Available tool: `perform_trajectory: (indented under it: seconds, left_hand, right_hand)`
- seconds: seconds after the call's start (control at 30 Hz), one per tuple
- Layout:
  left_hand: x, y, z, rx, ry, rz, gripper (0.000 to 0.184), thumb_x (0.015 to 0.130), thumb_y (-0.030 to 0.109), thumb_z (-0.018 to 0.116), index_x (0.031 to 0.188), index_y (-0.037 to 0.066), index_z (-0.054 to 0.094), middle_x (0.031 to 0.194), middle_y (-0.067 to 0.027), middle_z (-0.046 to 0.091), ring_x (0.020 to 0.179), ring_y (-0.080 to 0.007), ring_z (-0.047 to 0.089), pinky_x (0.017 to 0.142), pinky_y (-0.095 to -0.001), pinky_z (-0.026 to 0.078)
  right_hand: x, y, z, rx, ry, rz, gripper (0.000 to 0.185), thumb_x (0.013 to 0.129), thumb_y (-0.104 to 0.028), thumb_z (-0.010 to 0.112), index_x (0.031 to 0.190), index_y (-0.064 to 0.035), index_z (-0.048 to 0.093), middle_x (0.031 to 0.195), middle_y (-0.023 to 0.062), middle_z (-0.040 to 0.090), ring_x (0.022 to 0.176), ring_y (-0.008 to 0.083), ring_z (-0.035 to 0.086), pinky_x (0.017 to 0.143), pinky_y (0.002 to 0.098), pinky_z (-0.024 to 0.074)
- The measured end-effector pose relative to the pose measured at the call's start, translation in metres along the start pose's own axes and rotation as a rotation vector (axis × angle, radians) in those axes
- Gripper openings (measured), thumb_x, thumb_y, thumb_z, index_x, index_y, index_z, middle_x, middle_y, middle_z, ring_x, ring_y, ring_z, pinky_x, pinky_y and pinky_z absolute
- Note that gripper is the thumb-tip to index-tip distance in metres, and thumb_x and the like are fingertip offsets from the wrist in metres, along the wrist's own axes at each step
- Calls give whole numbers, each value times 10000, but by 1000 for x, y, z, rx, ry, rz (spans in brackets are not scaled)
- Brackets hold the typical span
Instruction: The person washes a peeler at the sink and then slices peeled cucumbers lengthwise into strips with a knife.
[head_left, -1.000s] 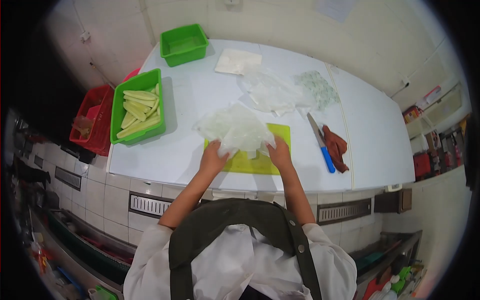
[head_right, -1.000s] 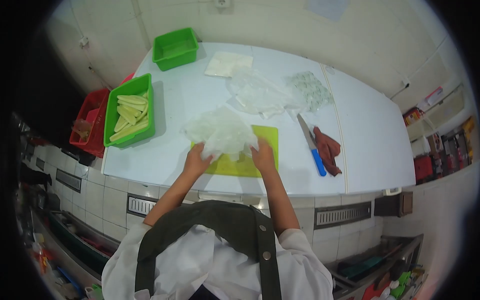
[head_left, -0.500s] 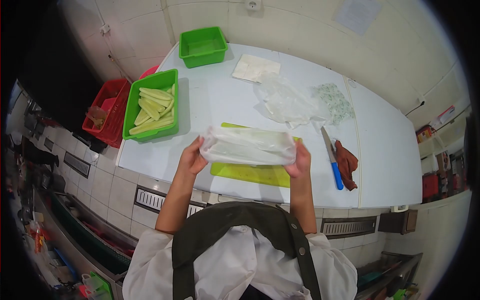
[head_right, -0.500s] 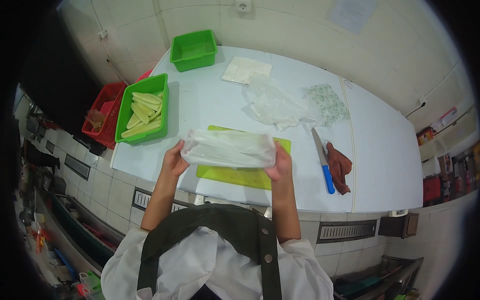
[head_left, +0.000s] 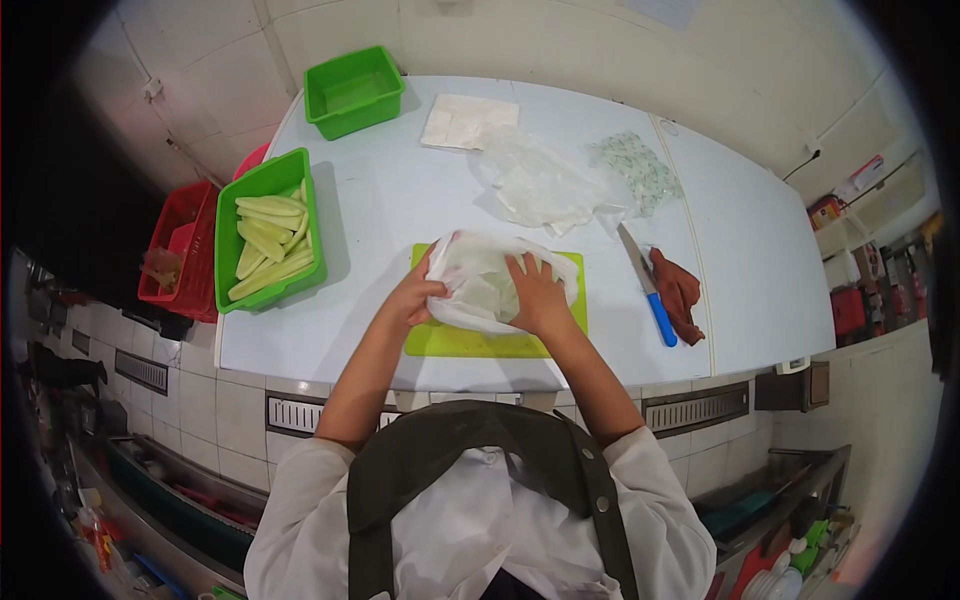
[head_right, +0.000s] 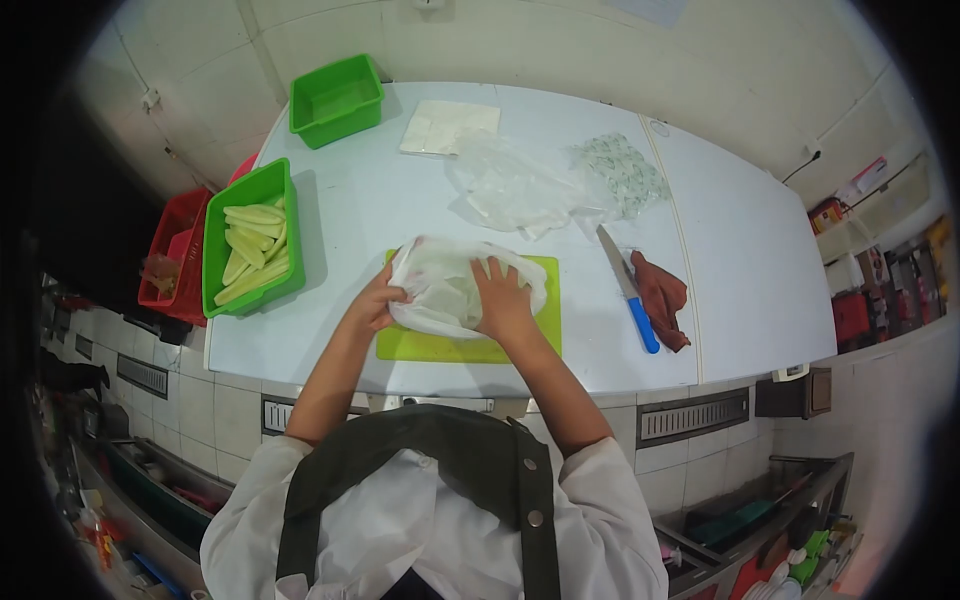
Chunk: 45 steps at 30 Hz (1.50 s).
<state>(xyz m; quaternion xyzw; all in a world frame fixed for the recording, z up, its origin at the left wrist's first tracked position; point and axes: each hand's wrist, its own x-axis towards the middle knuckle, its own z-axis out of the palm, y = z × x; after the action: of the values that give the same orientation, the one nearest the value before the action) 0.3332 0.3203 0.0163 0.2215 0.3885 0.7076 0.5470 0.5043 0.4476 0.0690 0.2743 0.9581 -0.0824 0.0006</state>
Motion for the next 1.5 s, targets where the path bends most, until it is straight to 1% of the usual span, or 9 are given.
perform_trajectory:
  seconds: [0.17, 0.3, 0.4, 0.5, 0.63, 0.9, 1.13, 1.33, 1.5]
  left_hand:
    - [-30, 48, -6, 1323, 631, 97, 535, 646, -3, 659, 1149, 81, 500, 1096, -135, 524, 995, -295, 532, 869, -365, 434]
    - [-21, 58, 28, 1291, 234, 852, 375, 608, -24, 699, 954, 93, 611, 987, -104, 556, 928, -271, 549, 844, -351, 438]
    - [-1, 35, 47, 1980, -227, 206, 464, 607, 90, 714, 1053, 102, 590, 1123, -69, 532, 1112, -204, 471, 967, -555, 290]
    - [29, 6, -12, 2360, -92, 305, 757, 537, 226, 767, 1224, 103, 475, 1298, -92, 418, 1255, -217, 346, 972, -686, 129]
    - [36, 24, 12, 2385, -205, -13, 1048, 417, 344, 810, 1323, 96, 347, 1398, -117, 285, 1333, -228, 214, 947, -733, 61]
    - [43, 18, -10, 2301, -207, 13, 1072, 407, 406, 812, 1328, 120, 345, 1391, -118, 308, 1327, -239, 238, 944, -734, 79]
    - [39, 33, -3, 2172, -75, -20, 1029, 485, 334, 814, 1351, 142, 292, 1332, -119, 379, 1284, -259, 319, 980, -675, 166]
    - [28, 42, 20, 2076, 85, 123, 949, 542, 261, 801, 1339, 137, 301, 1277, -113, 408, 1185, -284, 405, 988, -612, 247]
    - [20, 28, 11, 2074, -60, 306, 631, 598, 246, 769, 1169, 179, 508, 1249, -77, 417, 1150, -270, 420, 999, -619, 221]
  right_hand:
    - [23, 6, 16, -35, -39, -131, 792, 527, -332, 776, 1223, -124, 460, 1269, 118, 398, 1181, 349, 398, 845, 522, 427]
    - [38, -4, 13, -107, -111, -184, 766, 531, -251, 767, 1221, -117, 462, 1264, 107, 419, 1109, 329, 470, 792, 486, 447]
    - [39, 1, 20, 39, -38, -309, 639, 575, -191, 746, 1161, -94, 510, 1175, 114, 500, 1008, 305, 550, 758, 436, 467]
    - [46, 28, 26, 603, -30, -504, 454, 630, -149, 720, 1052, -68, 575, 1003, 128, 586, 926, 298, 589, 744, 378, 476]
    - [36, 6, -10, 1192, 372, -206, 254, 687, -113, 684, 925, -46, 622, 827, 138, 617, 823, 301, 604, 744, 330, 478]
    - [40, 20, 37, 177, 34, -245, 468, 632, -150, 717, 1063, -66, 556, 1022, 96, 571, 989, 240, 531, 807, 393, 454]
    - [81, 77, 2, 1521, 304, -273, 235, 710, -21, 661, 937, -21, 602, 868, 122, 620, 853, 214, 591, 764, 268, 456]
    - [194, 147, -10, -92, 603, -59, 391, 716, -267, 692, 1033, -55, 608, 968, 131, 622, 923, 297, 585, 843, 362, 453]
    - [230, 94, -58, 150, 568, 76, 367, 758, -252, 620, 1063, -52, 585, 1105, 133, 574, 915, 293, 584, 779, 385, 485]
